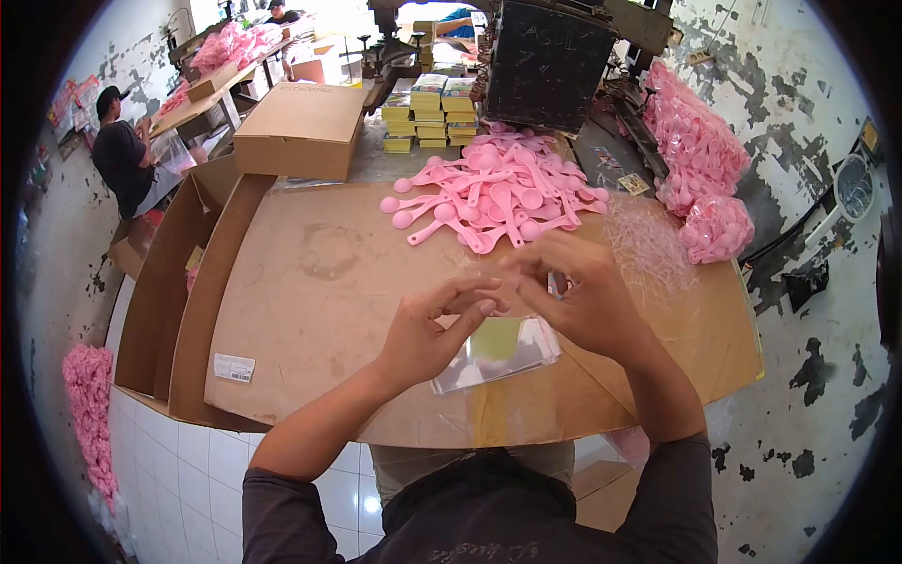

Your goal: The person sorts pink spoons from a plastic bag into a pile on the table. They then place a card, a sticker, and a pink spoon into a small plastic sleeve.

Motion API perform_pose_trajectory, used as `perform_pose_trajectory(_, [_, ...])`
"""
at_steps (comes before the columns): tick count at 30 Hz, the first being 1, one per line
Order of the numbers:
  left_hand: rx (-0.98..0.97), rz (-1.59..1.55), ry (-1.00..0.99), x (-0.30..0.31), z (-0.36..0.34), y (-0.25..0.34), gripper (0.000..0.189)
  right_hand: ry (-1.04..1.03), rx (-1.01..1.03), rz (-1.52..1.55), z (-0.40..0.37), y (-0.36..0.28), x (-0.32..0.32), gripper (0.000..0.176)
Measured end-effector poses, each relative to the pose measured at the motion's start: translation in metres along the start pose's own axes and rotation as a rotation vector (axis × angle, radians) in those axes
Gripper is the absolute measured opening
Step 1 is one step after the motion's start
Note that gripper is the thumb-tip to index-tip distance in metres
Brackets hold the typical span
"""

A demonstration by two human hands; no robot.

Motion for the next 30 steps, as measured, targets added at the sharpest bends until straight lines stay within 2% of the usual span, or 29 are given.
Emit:
perform_pose_trajectory(1, [0.041, -0.063, 0.022, 0.001, 0.0, 0.0, 0.038, 0.051, -0.03, -0.009, 0.001, 0.002, 0.0, 0.016])
perform_pose_trajectory(3, [0.122, -0.192, 0.063, 0.001, 0.0, 0.006, 0.038, 0.183, 0.214, -0.209, 0.0, -0.008, -0.002, 0.02])
perform_pose_trajectory(4, [0.103, -0.158, 0.058, 0.001, 0.0, 0.009, 0.038, 0.251, 0.337, -0.31, -0.001, -0.015, -0.003, 0.022])
perform_pose_trajectory(5, [0.083, -0.124, 0.052, 0.002, -0.001, 0.011, 0.038, 0.233, 0.368, -0.367, -0.001, -0.019, -0.007, 0.022])
perform_pose_trajectory(13, [0.029, 0.269, -0.009, -0.004, -0.005, 0.016, 0.047, 0.149, 0.603, -0.736, -0.007, -0.024, -0.04, 0.021])
perform_pose_trajectory(16, [-0.002, 0.301, -0.047, -0.008, -0.005, 0.013, 0.048, 0.118, 0.473, -0.681, 0.002, -0.013, -0.035, 0.021])
perform_pose_trajectory(18, [0.019, 0.21, -0.062, -0.005, -0.002, 0.015, 0.044, 0.145, 0.424, -0.607, 0.008, 0.011, -0.016, 0.014])
perform_pose_trajectory(20, [0.144, 0.011, -0.012, 0.002, -0.002, 0.005, 0.044, -0.038, 0.078, -0.132, 0.009, 0.049, 0.013, 0.009])
perform_pose_trajectory(21, [0.208, -0.092, 0.013, 0.004, -0.003, 0.0, 0.044, -0.228, -0.249, 0.308, -0.001, 0.073, 0.023, 0.01])
perform_pose_trajectory(23, [0.267, -0.207, 0.021, 0.008, -0.001, 0.0, 0.043, -0.377, -0.382, 0.809, -0.027, 0.117, 0.058, 0.016])
perform_pose_trajectory(24, [0.293, -0.261, 0.025, 0.01, 0.001, 0.001, 0.042, -0.399, -0.427, 0.888, -0.036, 0.143, 0.069, 0.013])
perform_pose_trajectory(25, [0.29, -0.274, 0.039, 0.011, 0.002, 0.003, 0.042, -0.277, -0.412, 0.698, -0.045, 0.186, 0.082, 0.015])
perform_pose_trajectory(26, [0.287, -0.289, 0.053, 0.011, 0.001, 0.004, 0.041, -0.14, -0.378, 0.336, -0.057, 0.235, 0.093, 0.02])
perform_pose_trajectory(27, [0.285, -0.305, 0.067, 0.01, 0.001, 0.004, 0.041, 0.005, -0.307, -0.187, -0.068, 0.269, 0.106, 0.026])
perform_pose_trajectory(28, [0.272, -0.313, 0.07, 0.009, 0.002, 0.003, 0.04, 0.062, -0.275, -0.495, -0.079, 0.285, 0.11, 0.033])
perform_pose_trajectory(30, [0.253, -0.324, 0.068, 0.008, 0.003, 0.001, 0.04, 0.108, -0.291, -0.81, -0.09, 0.279, 0.113, 0.041])
Point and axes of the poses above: each hand's wrist, its own z-axis towards the middle knuckle, its own x-axis out of the back of the hand, y = z × x, the point moved 6 cm from there along z, towards the middle knuckle, and after that the axes turned 9 degrees about -z, right-handed, at the moved point
